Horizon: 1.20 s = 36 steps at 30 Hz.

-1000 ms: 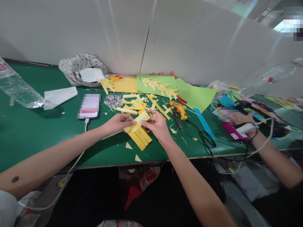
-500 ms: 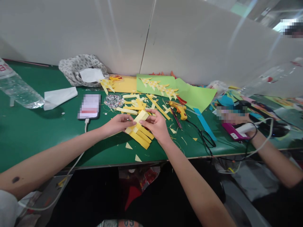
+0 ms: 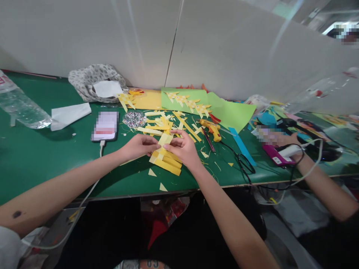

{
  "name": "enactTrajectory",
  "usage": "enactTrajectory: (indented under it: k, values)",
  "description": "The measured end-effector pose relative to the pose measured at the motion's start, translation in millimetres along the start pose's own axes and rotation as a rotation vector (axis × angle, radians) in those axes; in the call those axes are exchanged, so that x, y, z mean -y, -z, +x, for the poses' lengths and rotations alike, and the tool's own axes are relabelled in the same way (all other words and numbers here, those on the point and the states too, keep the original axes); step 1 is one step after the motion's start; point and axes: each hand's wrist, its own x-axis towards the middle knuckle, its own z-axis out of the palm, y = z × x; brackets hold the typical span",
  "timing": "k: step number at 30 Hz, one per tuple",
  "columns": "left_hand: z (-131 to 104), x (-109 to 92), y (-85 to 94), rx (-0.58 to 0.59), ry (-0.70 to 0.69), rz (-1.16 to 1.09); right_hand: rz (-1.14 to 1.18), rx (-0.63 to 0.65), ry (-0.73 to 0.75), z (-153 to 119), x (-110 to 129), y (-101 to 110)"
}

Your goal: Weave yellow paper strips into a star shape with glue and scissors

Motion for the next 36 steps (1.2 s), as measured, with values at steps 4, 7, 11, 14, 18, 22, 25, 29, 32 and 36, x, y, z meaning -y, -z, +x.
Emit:
enactTrajectory:
  k: [4, 7, 11, 14, 18, 22, 25, 29, 32, 36]
  values:
    - [0.9, 0.5, -0.1, 0.004, 0.020, -0.038, -0.010, -0.023, 0.008, 0.3, 1.2, 0.7]
    - [0.6, 0.1, -0.1, 0.008, 0.027, -0.044, -0.013, -0.042, 0.003, 0.4, 0.9, 0.5]
    - [-0.1, 0.0, 0.1, 0.014, 0.028, -0.049, 0.001, -0.050, 0.004, 0.3, 0.5, 0.5]
    - [0.1, 0.6, 0.4, 0.019, 0.025, -0.041, 0.011, -0.041, 0.008, 0.0, 1.6, 0.5]
    - [0.1, 0.5, -0.1, 0.031, 0.004, -0.030, 0.015, -0.032, 0.010, -1.0, 3.3, -1.0]
    - [-1.8, -1.4, -1.6, 0.054, -0.017, -0.007, -0.005, -0.024, 0.014, -2.3, 3.0, -3.8]
    - [-2.9, -2.6, -1.9, 0.052, -0.027, -0.001, -0.028, -0.022, 0.017, -3.2, 3.9, -3.8]
    - [-1.9, -2.5, -0.7, 0.003, -0.055, -0.046, -0.121, 0.012, 0.012, -4.1, 7.4, 0.8]
    - [-0.9, -1.8, 0.1, -0.001, -0.046, -0.055, -0.202, 0.045, 0.010, -4.5, 8.4, 3.5]
    - [-1.2, -1.4, -0.6, 0.039, -0.042, -0.036, -0.240, 0.071, 0.045, -5.6, 8.3, 3.1]
